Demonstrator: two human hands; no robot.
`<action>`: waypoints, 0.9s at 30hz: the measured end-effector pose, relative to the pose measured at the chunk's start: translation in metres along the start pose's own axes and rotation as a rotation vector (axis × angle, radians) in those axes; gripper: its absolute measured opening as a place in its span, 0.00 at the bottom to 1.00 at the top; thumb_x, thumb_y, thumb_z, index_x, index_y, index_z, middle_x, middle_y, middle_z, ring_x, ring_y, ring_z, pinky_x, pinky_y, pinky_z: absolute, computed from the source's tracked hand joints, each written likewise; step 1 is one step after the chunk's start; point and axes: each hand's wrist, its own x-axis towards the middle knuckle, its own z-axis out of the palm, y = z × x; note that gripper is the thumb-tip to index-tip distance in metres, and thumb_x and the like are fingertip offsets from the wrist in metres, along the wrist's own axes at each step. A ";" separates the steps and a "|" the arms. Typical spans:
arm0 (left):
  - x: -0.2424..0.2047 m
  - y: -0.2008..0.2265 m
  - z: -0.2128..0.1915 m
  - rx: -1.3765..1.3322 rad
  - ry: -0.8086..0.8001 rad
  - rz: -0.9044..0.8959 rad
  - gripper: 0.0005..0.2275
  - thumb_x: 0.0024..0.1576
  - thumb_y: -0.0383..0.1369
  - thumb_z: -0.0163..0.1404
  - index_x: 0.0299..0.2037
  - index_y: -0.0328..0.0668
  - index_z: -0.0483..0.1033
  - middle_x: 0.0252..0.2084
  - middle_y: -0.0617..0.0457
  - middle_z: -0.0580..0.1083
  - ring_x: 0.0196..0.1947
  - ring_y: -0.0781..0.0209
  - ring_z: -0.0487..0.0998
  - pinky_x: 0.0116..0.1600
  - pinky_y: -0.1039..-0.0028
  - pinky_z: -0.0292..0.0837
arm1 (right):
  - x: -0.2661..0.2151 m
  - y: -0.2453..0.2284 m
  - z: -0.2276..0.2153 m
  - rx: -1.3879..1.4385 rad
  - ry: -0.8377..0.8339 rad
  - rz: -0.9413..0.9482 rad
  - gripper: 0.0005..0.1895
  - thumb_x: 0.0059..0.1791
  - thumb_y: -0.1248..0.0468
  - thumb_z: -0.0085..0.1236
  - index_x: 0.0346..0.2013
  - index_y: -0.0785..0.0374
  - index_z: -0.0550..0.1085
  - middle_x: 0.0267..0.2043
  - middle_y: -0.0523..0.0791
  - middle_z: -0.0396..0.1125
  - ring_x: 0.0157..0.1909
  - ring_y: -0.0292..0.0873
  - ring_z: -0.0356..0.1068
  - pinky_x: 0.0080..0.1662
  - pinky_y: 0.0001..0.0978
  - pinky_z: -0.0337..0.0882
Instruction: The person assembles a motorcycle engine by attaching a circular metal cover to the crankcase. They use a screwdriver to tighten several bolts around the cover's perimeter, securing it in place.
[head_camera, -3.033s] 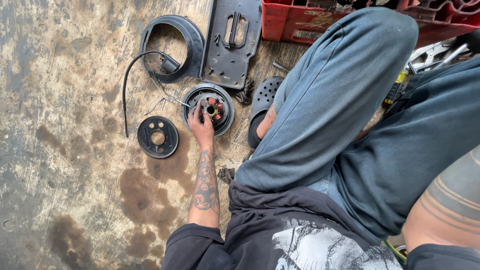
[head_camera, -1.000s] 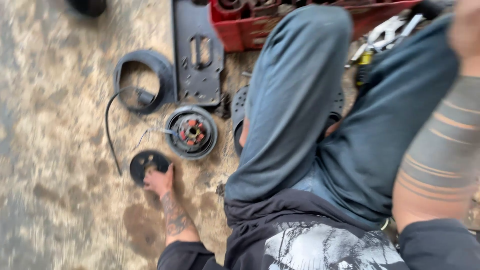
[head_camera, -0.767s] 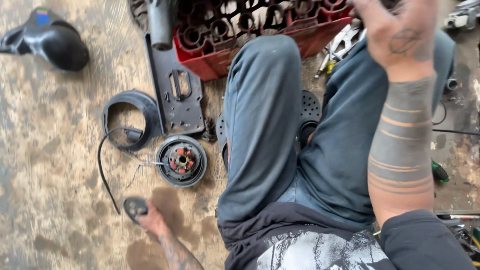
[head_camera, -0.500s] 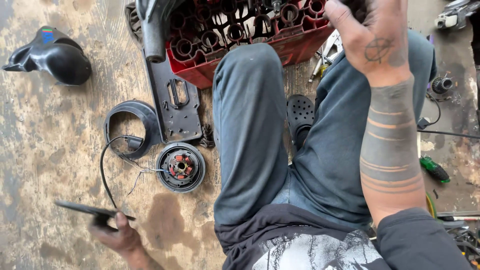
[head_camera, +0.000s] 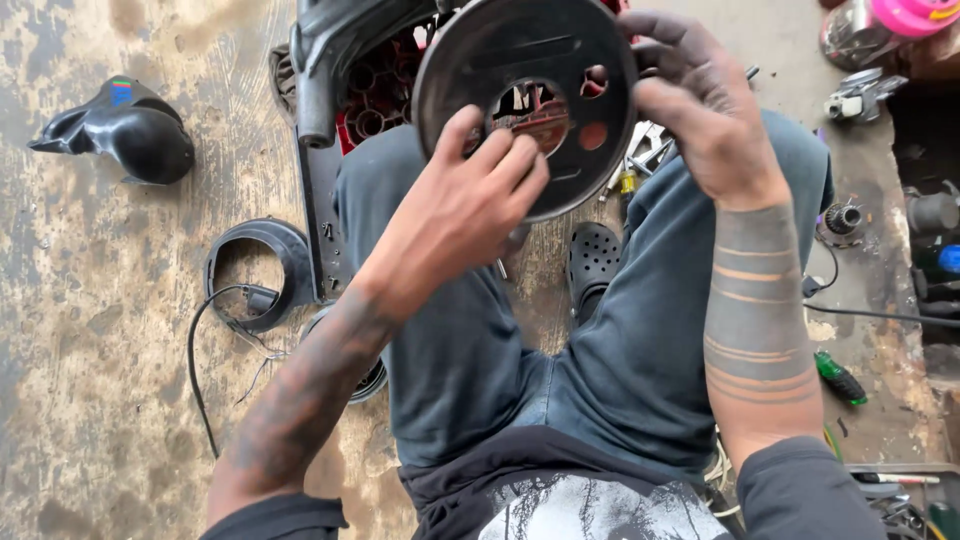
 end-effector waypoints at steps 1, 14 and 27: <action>0.012 -0.004 0.014 -0.011 0.021 0.048 0.29 0.38 0.41 0.64 0.53 0.41 0.76 0.50 0.52 0.70 0.46 0.57 0.69 0.65 0.62 0.55 | -0.003 0.000 0.003 -0.203 0.172 -0.022 0.28 0.55 0.77 0.47 0.71 0.68 0.57 0.57 0.53 0.65 0.52 0.42 0.64 0.58 0.27 0.66; 0.024 -0.071 0.165 -0.643 0.289 -0.745 0.40 0.54 0.29 0.61 0.72 0.34 0.45 0.65 0.35 0.65 0.62 0.41 0.72 0.67 0.59 0.71 | 0.053 0.096 -0.040 -0.497 0.355 -0.103 0.20 0.45 0.83 0.44 0.49 0.70 0.71 0.44 0.48 0.70 0.42 0.39 0.67 0.46 0.27 0.69; 0.049 -0.082 0.183 -0.628 0.185 -0.889 0.17 0.50 0.23 0.49 0.50 0.41 0.77 0.46 0.42 0.80 0.40 0.33 0.80 0.43 0.51 0.75 | 0.095 0.129 -0.040 -0.640 0.508 -0.103 0.18 0.44 0.83 0.48 0.46 0.70 0.73 0.43 0.47 0.73 0.42 0.41 0.72 0.47 0.30 0.73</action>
